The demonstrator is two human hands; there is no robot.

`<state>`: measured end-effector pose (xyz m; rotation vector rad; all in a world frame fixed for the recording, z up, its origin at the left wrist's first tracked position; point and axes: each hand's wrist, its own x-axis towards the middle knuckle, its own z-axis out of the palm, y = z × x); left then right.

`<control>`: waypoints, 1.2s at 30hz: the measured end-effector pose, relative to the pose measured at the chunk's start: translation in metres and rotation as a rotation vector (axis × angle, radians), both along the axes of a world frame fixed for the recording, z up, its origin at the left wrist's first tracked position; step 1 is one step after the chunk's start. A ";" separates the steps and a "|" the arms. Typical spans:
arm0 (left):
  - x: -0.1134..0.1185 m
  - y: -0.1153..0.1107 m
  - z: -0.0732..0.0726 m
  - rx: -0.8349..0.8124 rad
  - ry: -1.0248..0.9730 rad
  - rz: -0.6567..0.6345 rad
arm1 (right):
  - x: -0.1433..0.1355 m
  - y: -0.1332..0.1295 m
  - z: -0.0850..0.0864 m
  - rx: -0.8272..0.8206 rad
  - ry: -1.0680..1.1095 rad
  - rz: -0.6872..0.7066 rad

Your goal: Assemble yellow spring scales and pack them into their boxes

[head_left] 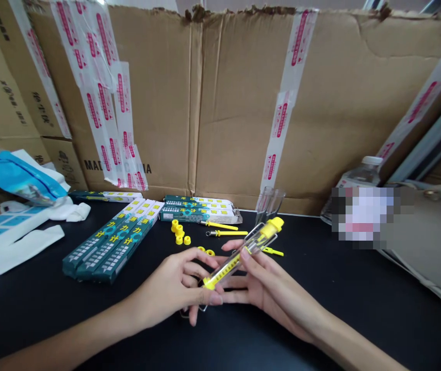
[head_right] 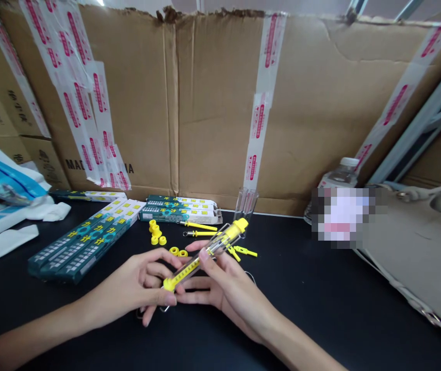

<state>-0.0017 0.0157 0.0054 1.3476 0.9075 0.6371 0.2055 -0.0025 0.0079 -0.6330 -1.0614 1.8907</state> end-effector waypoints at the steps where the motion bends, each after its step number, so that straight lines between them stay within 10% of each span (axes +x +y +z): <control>1: 0.001 0.000 -0.001 0.009 -0.027 0.039 | 0.000 0.000 0.000 -0.005 0.023 -0.007; 9: -0.009 0.006 0.002 0.166 -0.090 0.186 | 0.014 0.006 0.012 0.003 0.133 -0.095; 16: -0.008 0.056 0.019 1.061 0.546 0.178 | 0.025 0.016 0.016 0.109 0.151 -0.224; 24: 0.033 0.143 0.024 1.311 0.770 -0.083 | 0.030 0.019 0.018 0.169 0.127 -0.319; 36: 0.042 0.167 0.009 1.326 0.918 -0.163 | 0.041 0.020 0.029 0.264 0.136 -0.441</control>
